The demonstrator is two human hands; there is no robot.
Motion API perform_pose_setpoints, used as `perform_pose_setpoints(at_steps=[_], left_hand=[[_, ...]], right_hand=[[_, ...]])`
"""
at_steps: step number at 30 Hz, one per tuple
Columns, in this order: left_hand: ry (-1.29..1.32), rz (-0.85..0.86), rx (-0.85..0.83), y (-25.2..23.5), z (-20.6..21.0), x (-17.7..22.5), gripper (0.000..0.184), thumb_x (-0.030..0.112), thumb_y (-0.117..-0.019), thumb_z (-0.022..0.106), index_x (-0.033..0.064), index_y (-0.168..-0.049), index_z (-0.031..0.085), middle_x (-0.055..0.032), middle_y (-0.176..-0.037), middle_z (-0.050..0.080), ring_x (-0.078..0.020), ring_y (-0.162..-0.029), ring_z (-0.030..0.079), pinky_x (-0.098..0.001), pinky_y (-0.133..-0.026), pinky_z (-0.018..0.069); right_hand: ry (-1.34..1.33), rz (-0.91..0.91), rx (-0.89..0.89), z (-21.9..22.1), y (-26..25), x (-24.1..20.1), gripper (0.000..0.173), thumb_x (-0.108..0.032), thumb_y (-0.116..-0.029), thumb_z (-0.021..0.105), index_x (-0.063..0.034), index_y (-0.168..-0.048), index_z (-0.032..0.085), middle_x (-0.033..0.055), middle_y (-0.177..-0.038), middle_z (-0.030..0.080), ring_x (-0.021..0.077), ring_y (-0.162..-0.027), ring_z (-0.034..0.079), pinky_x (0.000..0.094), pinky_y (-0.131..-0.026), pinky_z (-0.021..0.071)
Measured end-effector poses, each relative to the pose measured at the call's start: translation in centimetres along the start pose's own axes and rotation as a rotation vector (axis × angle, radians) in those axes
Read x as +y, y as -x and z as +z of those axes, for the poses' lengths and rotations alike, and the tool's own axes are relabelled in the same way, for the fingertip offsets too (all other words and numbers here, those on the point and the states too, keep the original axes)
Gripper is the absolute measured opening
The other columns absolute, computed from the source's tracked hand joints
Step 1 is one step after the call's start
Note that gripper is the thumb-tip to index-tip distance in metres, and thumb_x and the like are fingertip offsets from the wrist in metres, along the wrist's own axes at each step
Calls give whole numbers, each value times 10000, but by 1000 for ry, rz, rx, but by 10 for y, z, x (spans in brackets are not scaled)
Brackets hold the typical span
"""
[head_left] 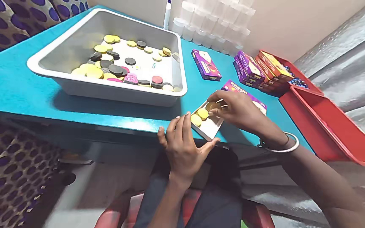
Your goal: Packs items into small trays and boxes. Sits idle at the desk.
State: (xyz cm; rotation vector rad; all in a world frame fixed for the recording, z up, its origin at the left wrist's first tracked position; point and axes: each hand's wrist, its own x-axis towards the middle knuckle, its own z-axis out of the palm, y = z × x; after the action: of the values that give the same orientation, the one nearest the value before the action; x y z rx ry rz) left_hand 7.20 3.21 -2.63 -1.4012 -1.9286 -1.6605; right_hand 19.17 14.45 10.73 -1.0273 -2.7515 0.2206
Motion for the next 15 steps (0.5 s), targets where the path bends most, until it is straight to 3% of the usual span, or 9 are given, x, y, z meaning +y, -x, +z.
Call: perform_pose_setpoints(at_steps=[4, 8, 10, 12, 15], left_hand=[[-2, 5, -7, 0, 0, 1, 919, 763, -716, 717, 38, -1280, 682, -92, -1200, 724, -298, -1208, 604, -587, -1160, 214], [0, 3, -9, 1, 1, 4, 913, 758, -719, 720, 40, -1281, 679, -93, -1207, 719, -302, -1205, 602, -589, -1155, 221], [0, 6, -10, 2, 1, 5, 913, 759, -716, 722, 48, -1287, 676, -87, -1223, 715, -301, -1214, 602, -596, -1155, 225], [2, 5, -8, 2, 2, 5, 914, 760, -715, 721, 51, -1291, 677, -84, -1236, 710, -299, -1227, 597, -598, -1162, 220], [0, 1, -6, 2, 2, 6, 915, 767, -712, 718, 54, -1284, 682, -83, -1232, 714, -298, -1219, 604, -604, -1158, 224]], right_hand=[[-182, 158, 12, 2, -1, 2, 316, -85, -864, 827, -35, -1100, 623, 93, -1016, 737, 182, -850, 754, 373, -771, 644], [-87, 78, 48, 2, 8, 6, 192, -120, -878, 817, -79, -1018, 692, 65, -929, 741, 190, -783, 741, 396, -700, 636], [-86, 68, 31, 1, 7, 10, 158, -169, -937, 759, -90, -1066, 713, 52, -981, 750, 167, -826, 743, 379, -747, 635], [-93, 55, -12, -2, 6, 15, 244, -165, -987, 689, -54, -1205, 690, 87, -1141, 736, 171, -972, 742, 375, -879, 619], [-52, 60, -24, -4, 10, 16, 319, -62, -935, 736, -37, -1245, 667, 121, -1181, 722, 210, -1019, 736, 414, -913, 614]])
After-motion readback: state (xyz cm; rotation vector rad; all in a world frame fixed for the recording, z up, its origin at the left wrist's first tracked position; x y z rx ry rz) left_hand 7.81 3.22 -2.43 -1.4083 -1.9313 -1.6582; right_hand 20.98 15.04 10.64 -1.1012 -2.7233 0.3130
